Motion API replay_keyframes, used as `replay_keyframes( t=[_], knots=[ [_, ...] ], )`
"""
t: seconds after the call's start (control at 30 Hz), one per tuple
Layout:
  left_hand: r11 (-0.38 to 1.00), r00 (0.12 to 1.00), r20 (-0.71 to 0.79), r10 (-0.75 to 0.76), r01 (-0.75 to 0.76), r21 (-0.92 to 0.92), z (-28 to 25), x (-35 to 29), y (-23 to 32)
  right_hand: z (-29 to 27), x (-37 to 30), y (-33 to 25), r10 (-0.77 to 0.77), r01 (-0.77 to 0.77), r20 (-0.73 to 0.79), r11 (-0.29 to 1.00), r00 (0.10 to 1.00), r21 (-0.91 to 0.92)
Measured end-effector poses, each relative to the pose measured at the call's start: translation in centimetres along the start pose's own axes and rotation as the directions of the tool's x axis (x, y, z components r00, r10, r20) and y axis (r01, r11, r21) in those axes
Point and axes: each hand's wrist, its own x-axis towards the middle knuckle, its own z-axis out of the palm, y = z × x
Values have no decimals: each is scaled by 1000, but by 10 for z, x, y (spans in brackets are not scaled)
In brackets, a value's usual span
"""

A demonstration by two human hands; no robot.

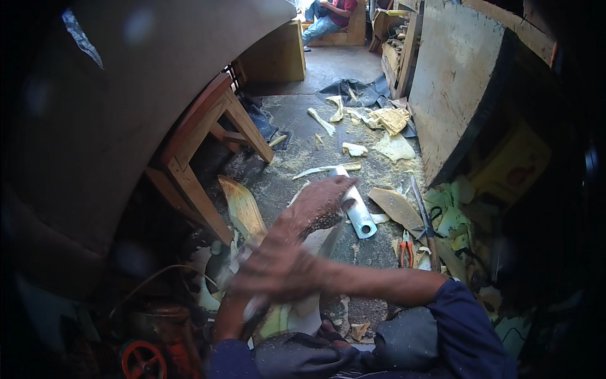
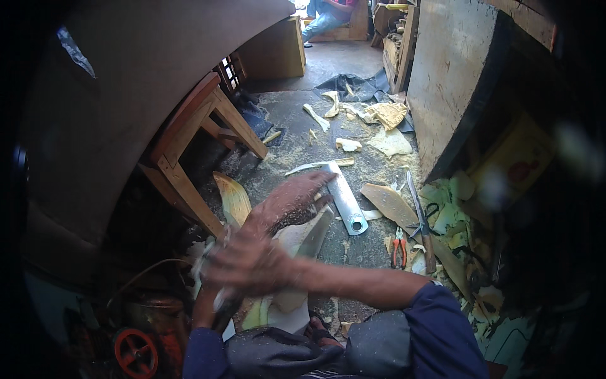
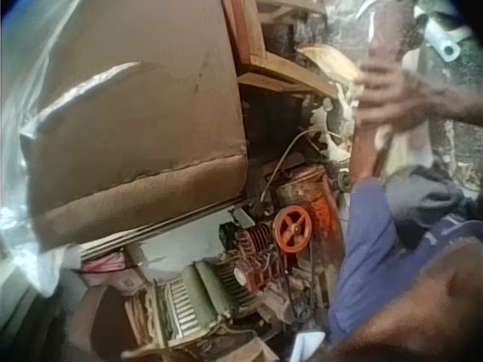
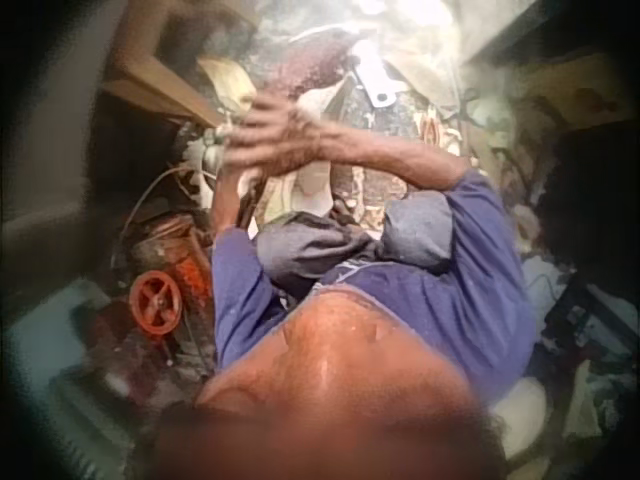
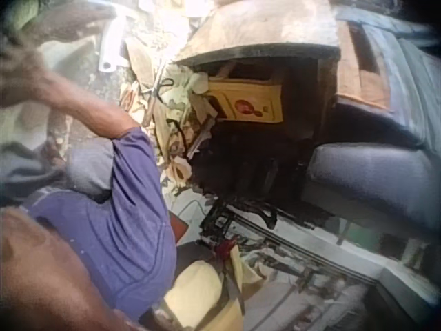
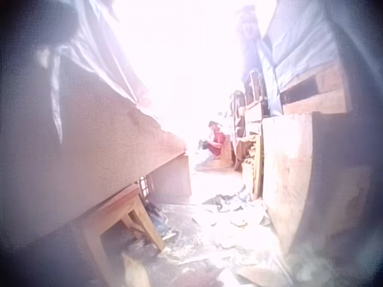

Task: The person sits on the floor and carves a large, curved piece of light-colored wood using a small knife and a larger blade. They repeatedly scrape and shave the surface, remove shavings by hand, and rotate the piece to work on different areas.

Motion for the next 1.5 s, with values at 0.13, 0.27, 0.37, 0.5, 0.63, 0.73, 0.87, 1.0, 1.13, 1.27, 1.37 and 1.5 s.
replay_keyframes(
  t=[0.13, 0.27, 0.37, 0.5, 0.63, 0.73, 0.87, 1.0, 1.13, 1.27, 1.37, 1.5],
  knots=[
    [878, 947, -142, 288, -320, -356, -11, -11, -22, -50, -105, 95, 505, -557, -245, 791, 828, -253],
    [558, 730, -95, -676, 425, -713, -42, -183, -64, -62, -228, 142, 999, -845, 11, -36, -50, -534],
    [227, 470, 214, -856, 715, -661, -28, -284, -14, -1, -271, 143, 970, -980, 188, 176, 156, -96],
    [201, 482, 455, -749, 819, -537, 2, -311, 72, 101, -289, 150, 962, -918, 231, 221, 148, -330],
    [73, 377, 549, -746, 865, -496, -7, -288, 78, 134, -299, 172, 965, -842, 250, 199, 78, -502],
    [135, 344, 598, -724, 920, -367, -15, -268, 74, 113, -288, 189, 986, -988, 138, -74, -93, -136],
    [177, 464, 594, -657, 861, -476, -22, -233, 61, 54, -252, 183, 971, -968, -16, 238, 238, 75],
    [50, 539, 642, -546, 785, -617, -35, -199, 36, 15, -220, 166, 800, -766, 255, 346, 542, 542],
    [-154, 483, 680, -551, 743, -652, -30, -184, 45, 11, -205, 165, 918, -985, 356, 166, 173, 50],
    [-356, 426, 653, -627, 588, -726, -19, -180, 71, 31, -196, 159, 853, -871, 203, 439, 482, 222],
    [-366, 414, 603, -682, 521, -771, -18, -180, 80, 49, -190, 153, 847, -885, 266, 462, 460, 60],
    [-342, 404, 584, -704, 528, -777, -22, -177, 78, 67, -183, 164, 921, -960, 335, 110, 196, 259]
  ],
)
